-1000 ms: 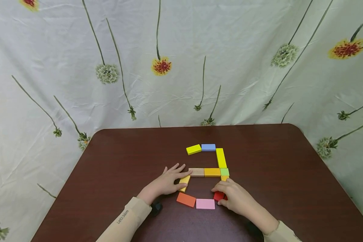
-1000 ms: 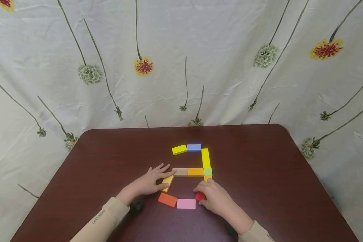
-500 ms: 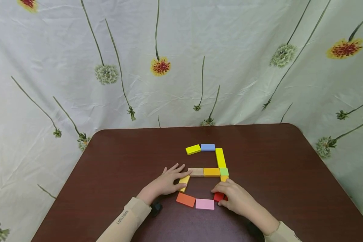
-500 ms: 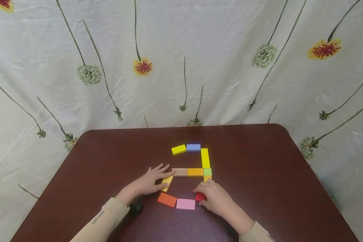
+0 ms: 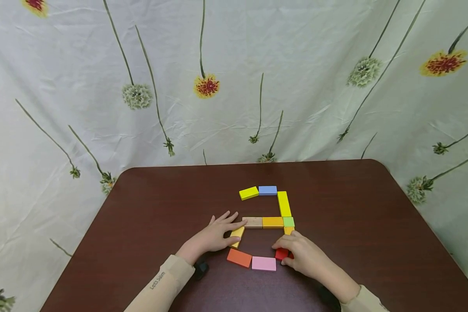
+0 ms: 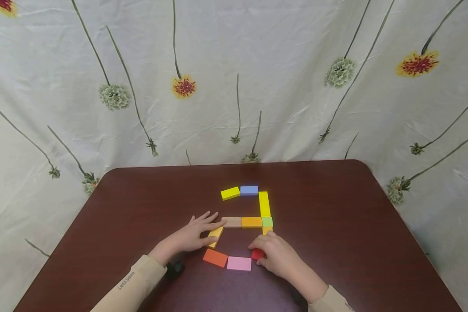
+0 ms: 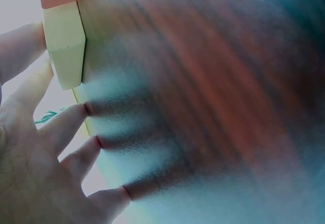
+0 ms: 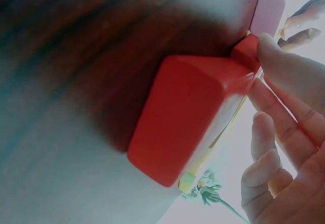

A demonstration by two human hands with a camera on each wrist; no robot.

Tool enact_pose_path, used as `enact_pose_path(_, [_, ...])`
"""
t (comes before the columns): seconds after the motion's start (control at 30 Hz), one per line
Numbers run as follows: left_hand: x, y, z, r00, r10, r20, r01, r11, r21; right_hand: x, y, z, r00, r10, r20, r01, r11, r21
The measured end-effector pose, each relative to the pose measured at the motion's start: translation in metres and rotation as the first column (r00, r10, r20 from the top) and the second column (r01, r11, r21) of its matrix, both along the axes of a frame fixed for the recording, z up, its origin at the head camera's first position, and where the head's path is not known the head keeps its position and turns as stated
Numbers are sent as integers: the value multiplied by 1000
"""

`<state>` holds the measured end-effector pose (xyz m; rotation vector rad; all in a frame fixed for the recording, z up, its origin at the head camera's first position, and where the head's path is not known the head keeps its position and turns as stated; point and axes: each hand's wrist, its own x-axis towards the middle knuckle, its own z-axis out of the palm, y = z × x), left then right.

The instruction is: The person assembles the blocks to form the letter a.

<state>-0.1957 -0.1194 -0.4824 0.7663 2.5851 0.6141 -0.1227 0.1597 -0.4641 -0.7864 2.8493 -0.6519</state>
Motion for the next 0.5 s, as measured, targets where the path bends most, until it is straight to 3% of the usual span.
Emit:
enact_pose_path(0.27, [-1,0,0,1000,2,4,-2,1000,-3,3,1,2,999,-25,-26,25,1000,-6])
enact_pose_path(0.4, [-2,0,-1,1000,1,5,-1,1000,-2,10,4,7,990,-134,-47,135,991,10])
enact_pose_path(0.5, [-2,0,0,1000,-3,3,3,1000,4,17,7,10,969,-241,-47,242,970,26])
